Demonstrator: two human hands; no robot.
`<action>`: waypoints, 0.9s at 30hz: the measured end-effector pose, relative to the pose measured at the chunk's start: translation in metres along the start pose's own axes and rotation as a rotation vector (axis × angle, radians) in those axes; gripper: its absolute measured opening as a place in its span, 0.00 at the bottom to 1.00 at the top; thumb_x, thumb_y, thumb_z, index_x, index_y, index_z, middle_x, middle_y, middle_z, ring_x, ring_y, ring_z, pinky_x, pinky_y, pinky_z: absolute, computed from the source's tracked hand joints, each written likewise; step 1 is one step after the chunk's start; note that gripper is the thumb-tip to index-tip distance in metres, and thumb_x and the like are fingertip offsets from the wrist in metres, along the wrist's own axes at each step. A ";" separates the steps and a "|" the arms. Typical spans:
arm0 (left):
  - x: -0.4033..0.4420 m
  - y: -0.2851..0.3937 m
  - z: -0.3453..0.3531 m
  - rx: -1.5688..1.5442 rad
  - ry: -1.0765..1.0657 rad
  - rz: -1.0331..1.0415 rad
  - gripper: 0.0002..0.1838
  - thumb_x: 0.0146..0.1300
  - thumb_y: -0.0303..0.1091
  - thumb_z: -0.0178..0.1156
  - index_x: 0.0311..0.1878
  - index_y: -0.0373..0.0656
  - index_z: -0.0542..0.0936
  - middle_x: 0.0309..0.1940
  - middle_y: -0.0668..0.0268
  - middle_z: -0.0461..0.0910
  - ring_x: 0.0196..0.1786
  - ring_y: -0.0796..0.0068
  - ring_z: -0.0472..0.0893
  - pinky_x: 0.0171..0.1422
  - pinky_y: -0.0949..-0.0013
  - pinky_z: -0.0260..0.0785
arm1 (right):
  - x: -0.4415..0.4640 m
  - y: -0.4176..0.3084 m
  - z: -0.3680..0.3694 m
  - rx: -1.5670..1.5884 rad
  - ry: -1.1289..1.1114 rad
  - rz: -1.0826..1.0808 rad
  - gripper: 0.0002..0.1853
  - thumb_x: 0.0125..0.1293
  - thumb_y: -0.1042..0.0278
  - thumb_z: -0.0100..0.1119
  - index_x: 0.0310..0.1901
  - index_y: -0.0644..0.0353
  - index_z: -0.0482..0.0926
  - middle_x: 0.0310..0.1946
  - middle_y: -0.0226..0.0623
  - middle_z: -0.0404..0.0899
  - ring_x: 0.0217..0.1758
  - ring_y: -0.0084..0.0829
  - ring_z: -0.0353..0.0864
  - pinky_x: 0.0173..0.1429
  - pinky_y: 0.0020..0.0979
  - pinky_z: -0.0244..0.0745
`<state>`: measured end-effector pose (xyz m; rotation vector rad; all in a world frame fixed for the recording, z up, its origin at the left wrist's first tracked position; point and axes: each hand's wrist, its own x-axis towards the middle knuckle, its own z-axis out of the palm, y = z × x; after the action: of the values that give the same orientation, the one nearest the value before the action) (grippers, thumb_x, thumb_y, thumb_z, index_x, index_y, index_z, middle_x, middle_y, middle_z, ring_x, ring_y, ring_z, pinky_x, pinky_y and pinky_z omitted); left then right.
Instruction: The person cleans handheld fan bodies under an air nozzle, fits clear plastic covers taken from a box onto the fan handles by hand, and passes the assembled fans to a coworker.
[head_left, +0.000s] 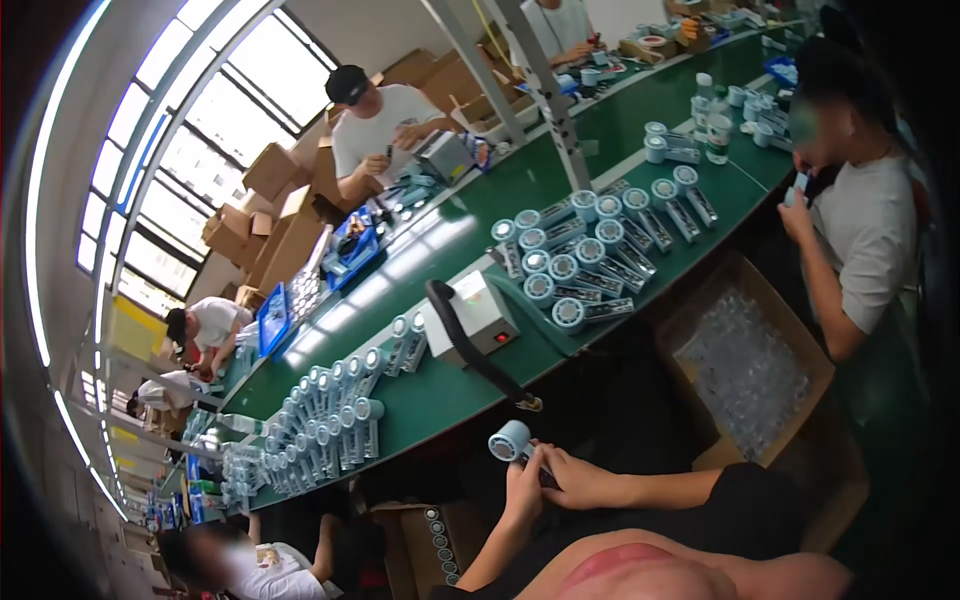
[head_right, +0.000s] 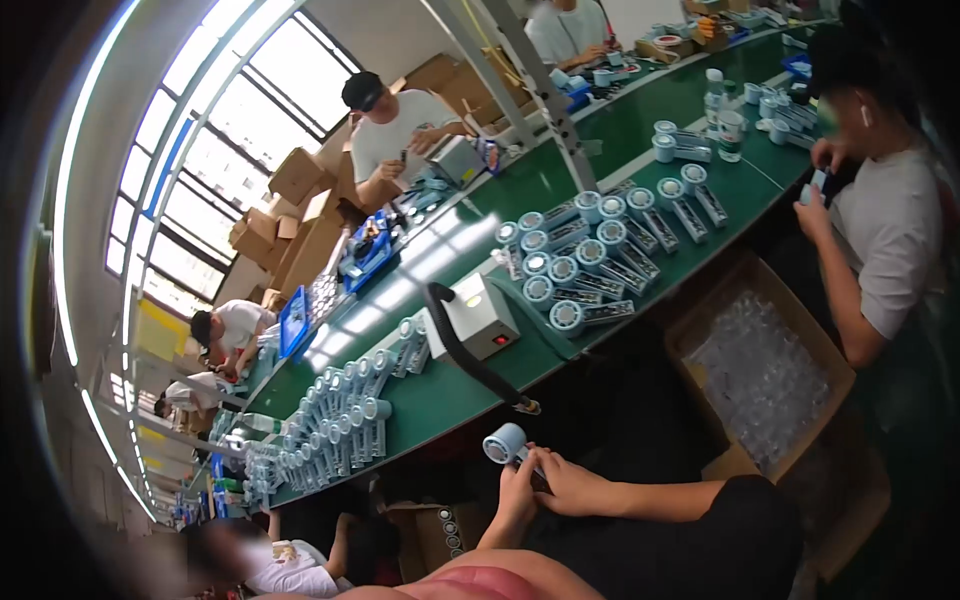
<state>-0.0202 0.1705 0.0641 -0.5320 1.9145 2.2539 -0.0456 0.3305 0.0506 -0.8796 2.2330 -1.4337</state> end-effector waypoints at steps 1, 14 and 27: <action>0.006 0.001 -0.006 -0.015 0.045 0.012 0.28 0.75 0.35 0.60 0.72 0.34 0.65 0.56 0.54 0.80 0.55 0.68 0.81 0.60 0.70 0.73 | 0.003 0.003 0.001 -0.029 -0.010 -0.049 0.36 0.72 0.58 0.64 0.73 0.66 0.60 0.61 0.53 0.76 0.56 0.50 0.83 0.55 0.41 0.81; 0.090 0.095 -0.172 0.975 0.565 0.391 0.16 0.64 0.38 0.67 0.45 0.34 0.81 0.37 0.53 0.84 0.38 0.56 0.83 0.46 0.61 0.76 | -0.026 0.061 -0.094 -0.238 -0.217 0.189 0.22 0.69 0.59 0.64 0.61 0.62 0.80 0.55 0.44 0.83 0.54 0.45 0.83 0.59 0.39 0.79; 0.128 0.080 -0.218 1.140 0.782 0.509 0.17 0.66 0.40 0.66 0.54 0.42 0.85 0.39 0.59 0.88 0.39 0.54 0.86 0.47 0.59 0.77 | -0.100 0.158 -0.101 -0.165 0.460 0.420 0.11 0.65 0.65 0.64 0.45 0.61 0.86 0.33 0.40 0.86 0.35 0.40 0.84 0.43 0.36 0.80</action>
<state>-0.1262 -0.0722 0.0654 -0.8131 3.5084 0.6697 -0.0794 0.5134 -0.0528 -0.0946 2.6868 -1.3583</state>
